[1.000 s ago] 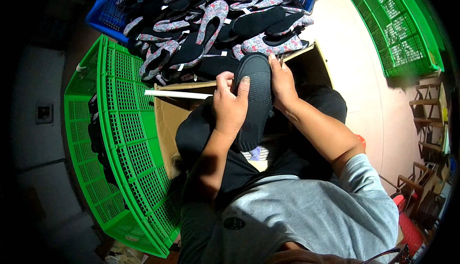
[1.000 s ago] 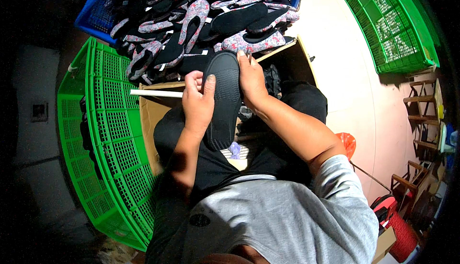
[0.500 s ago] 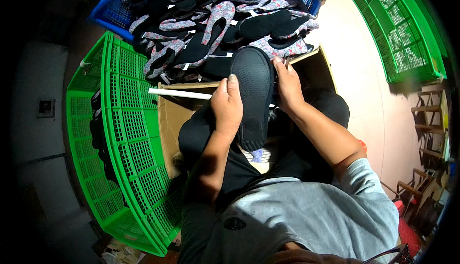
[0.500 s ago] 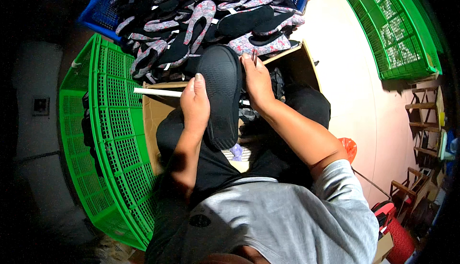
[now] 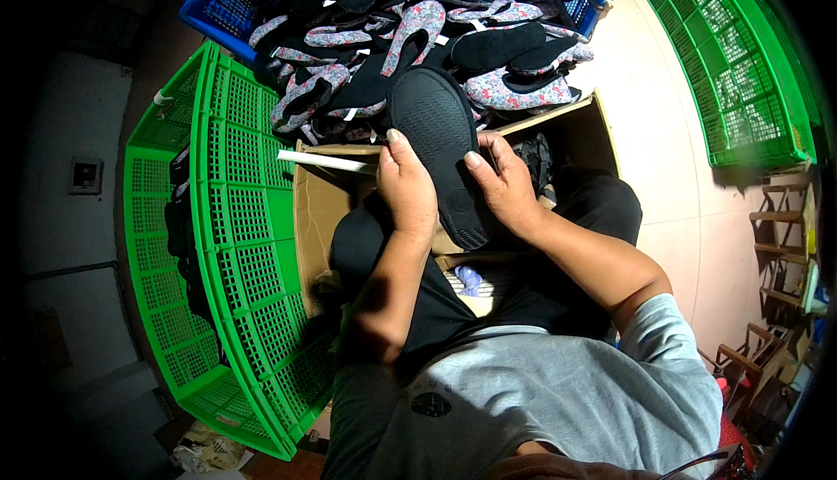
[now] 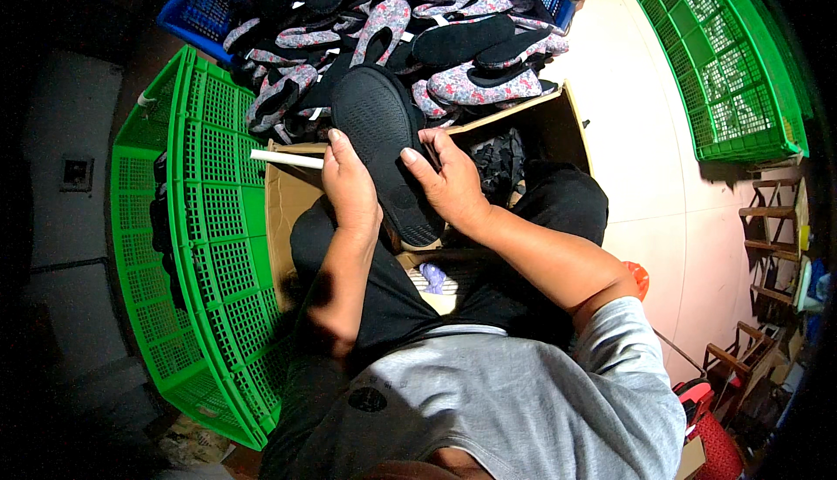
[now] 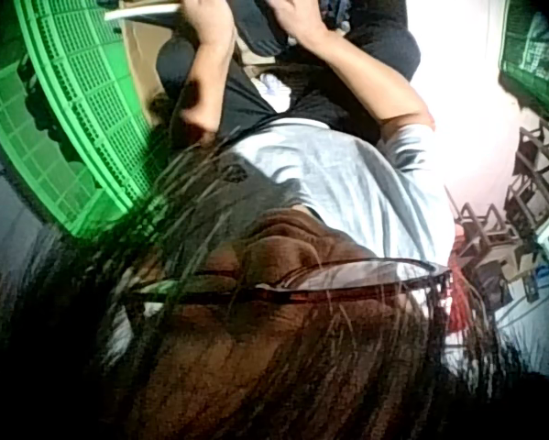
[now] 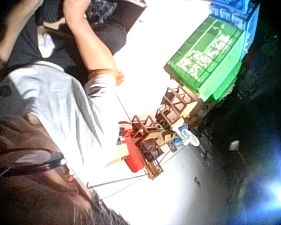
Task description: The person sits on the floor and sews the sole onto the upper part of a slipper using a needle and thread. They pull the thread tight to secure the sole, then place the finished slipper into a green crate. The person repeats this process with another slipper from a blue crate.
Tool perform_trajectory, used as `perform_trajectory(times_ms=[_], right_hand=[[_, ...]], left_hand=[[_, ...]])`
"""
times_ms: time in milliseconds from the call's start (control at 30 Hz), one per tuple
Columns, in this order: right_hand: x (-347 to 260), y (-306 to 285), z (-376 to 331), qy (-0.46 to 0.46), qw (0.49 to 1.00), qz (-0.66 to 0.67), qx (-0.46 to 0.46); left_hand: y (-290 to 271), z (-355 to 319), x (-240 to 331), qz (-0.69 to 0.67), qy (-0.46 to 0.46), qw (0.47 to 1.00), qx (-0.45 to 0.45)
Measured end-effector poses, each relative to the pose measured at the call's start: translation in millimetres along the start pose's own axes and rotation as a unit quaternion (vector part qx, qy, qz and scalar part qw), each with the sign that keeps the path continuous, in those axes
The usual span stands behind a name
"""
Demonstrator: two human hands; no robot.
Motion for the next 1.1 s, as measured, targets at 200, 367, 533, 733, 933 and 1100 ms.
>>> perform_trajectory(times_ms=[200,367,533,733,933,1100], right_hand=[[6.2,4.3,-1.9,0.004,0.998,-0.067,0.019],[-4.3,-2.1,6.0,0.006,0.999,-0.046,0.027],[0.3,-11.9,25.3,0.017,0.997,-0.005,0.074],[6.8,-21.3,29.9,0.031,0.994,-0.016,0.101],[7.8,-25.7,25.8,0.055,0.989,-0.058,0.122],[30.5,-21.2,25.9,0.119,0.987,0.042,0.098]], left_hand=[[13.5,-12.8,8.7,-0.089,-0.068,0.993,-0.020],[19.3,-23.3,21.6,-0.076,-0.069,0.993,-0.053],[29.4,-30.1,6.8,-0.007,-0.016,0.987,-0.157],[37.2,-49.3,27.2,0.081,0.000,0.978,-0.193],[39.1,-53.5,42.9,0.119,0.045,0.978,-0.168],[44.8,-45.0,26.8,0.125,0.022,0.963,-0.236]])
Point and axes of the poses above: each hand's wrist, its own z-axis towards the middle knuckle, its own y-axis out of the palm, x = y × z, the point moved 6 cm from there along z, towards the middle knuckle, and after that the axes turned 13 degrees about y, right-handed, at the moved point
